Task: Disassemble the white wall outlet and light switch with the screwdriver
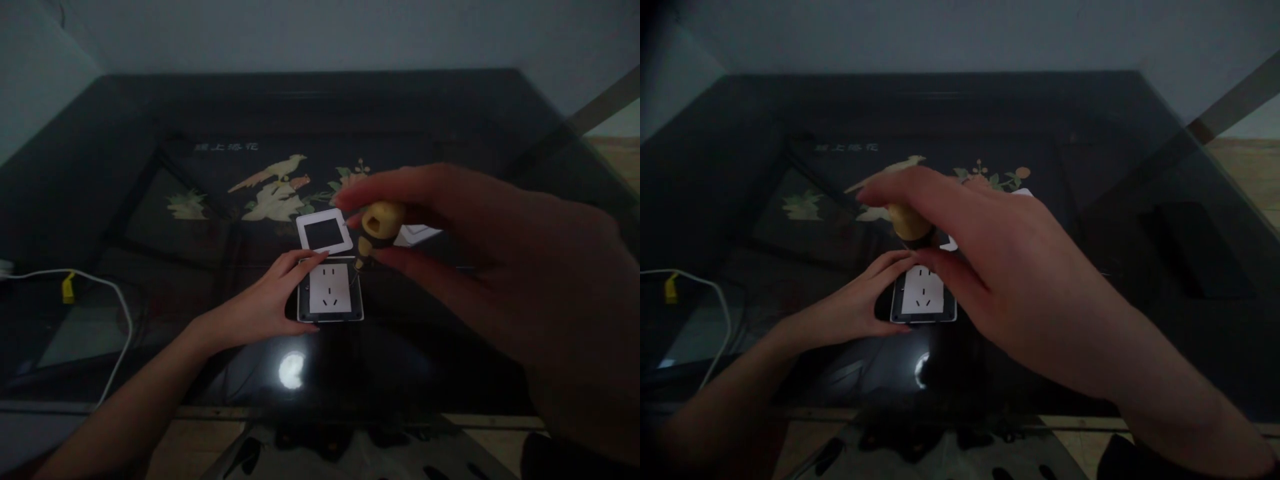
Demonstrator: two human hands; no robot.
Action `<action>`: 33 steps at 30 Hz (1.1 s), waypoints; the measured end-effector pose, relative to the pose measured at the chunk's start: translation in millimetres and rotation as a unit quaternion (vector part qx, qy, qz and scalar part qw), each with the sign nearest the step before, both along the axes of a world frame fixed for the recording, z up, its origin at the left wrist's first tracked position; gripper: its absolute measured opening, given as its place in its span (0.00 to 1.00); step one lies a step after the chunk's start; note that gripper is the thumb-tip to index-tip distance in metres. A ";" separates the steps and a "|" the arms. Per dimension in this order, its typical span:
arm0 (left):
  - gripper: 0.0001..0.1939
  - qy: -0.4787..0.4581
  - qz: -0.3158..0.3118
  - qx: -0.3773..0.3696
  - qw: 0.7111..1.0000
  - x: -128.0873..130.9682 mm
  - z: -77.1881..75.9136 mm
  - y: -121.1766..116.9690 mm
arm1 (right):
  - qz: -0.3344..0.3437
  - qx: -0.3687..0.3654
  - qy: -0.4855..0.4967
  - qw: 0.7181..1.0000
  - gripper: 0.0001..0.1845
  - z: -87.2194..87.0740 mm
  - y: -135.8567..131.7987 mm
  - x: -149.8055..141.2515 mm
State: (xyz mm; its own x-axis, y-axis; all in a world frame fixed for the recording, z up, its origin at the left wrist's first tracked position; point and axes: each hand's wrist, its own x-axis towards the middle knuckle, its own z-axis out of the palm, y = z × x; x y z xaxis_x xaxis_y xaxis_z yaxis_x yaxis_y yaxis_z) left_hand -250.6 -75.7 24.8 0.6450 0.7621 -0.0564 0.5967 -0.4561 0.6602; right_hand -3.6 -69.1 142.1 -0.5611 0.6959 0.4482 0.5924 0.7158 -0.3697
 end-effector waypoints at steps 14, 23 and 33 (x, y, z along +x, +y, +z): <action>0.48 -0.084 0.054 0.046 0.994 19.8 -15.3 -7.2 | -0.089 0.048 -0.012 0.995 0.19 4.3 7.4 7.2; 0.48 -0.082 0.057 0.066 0.993 19.3 -17.3 -7.2 | -0.111 0.116 -0.001 0.987 0.10 -3.4 4.8 -1.2; 0.48 -0.082 0.051 0.063 0.993 18.7 -17.6 -7.3 | -0.110 0.073 -0.015 0.991 0.08 3.2 -7.5 0.8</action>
State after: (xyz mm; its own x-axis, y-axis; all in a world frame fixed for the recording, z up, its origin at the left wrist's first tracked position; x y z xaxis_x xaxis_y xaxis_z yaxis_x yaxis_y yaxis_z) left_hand -231.9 -83.0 7.2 0.5568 0.8181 0.1440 0.5327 -0.4847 0.6937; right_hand -2.9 -76.6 145.4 -0.4172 0.7322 0.5383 0.7494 0.6123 -0.2520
